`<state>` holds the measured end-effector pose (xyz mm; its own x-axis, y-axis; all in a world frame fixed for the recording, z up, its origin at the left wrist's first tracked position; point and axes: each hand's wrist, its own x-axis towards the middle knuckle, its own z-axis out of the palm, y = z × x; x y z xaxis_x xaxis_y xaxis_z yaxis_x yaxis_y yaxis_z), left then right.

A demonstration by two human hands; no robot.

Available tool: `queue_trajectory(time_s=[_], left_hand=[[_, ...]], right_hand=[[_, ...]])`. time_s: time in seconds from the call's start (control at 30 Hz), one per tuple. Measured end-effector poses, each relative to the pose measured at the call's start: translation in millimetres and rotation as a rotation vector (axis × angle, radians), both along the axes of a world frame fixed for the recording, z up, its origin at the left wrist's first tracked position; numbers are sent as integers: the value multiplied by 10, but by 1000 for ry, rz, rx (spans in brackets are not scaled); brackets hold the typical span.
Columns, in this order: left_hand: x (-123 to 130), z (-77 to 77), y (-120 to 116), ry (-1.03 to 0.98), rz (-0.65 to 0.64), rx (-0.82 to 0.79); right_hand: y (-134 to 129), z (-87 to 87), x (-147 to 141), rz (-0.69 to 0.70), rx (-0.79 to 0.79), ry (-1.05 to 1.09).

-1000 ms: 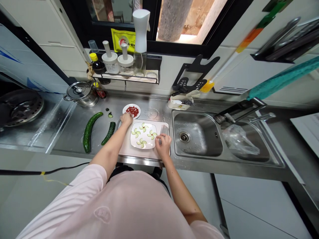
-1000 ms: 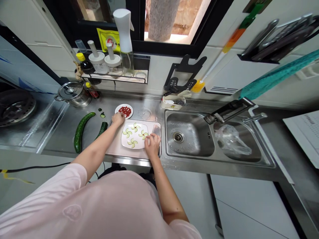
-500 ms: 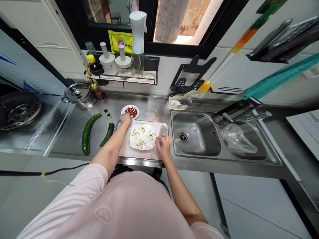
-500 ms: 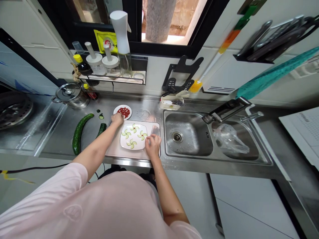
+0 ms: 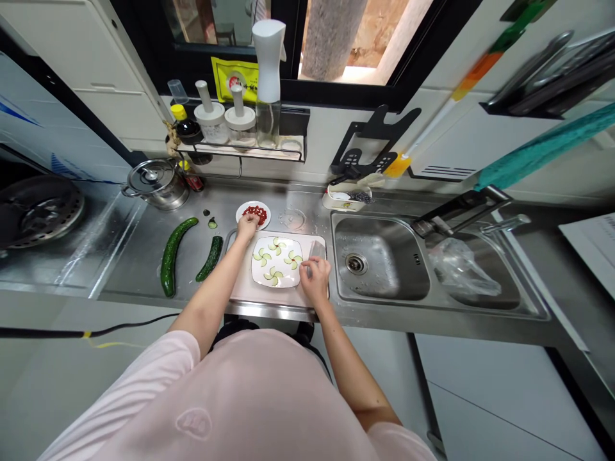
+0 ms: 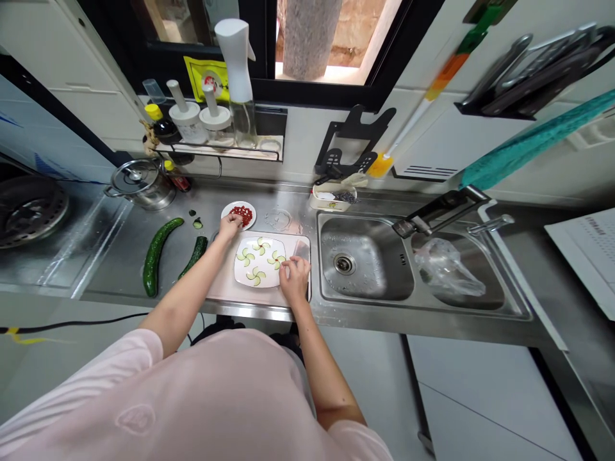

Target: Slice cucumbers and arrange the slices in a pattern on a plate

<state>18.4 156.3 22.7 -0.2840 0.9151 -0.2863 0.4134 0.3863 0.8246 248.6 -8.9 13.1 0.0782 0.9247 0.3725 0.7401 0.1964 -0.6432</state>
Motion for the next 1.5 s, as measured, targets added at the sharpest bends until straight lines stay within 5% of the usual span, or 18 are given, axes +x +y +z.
queue_trajectory(time_s=[0.2, 0.47, 0.8, 1.07, 1.5], left_hand=[[106, 137, -196, -656, 32, -34], [149, 344, -547, -1003, -152, -81], [270, 519, -978, -720, -460, -82], [264, 548, -1091, -533, -564, -33], [223, 511, -1247, -500, -516, 26]], right_hand=[[73, 76, -71, 43, 33, -9], [285, 331, -187, 151, 48, 40], [418, 725, -286, 372, -7, -11], [346, 694, -285, 447, -10, -130], [214, 633, -328, 391, -27, -66]])
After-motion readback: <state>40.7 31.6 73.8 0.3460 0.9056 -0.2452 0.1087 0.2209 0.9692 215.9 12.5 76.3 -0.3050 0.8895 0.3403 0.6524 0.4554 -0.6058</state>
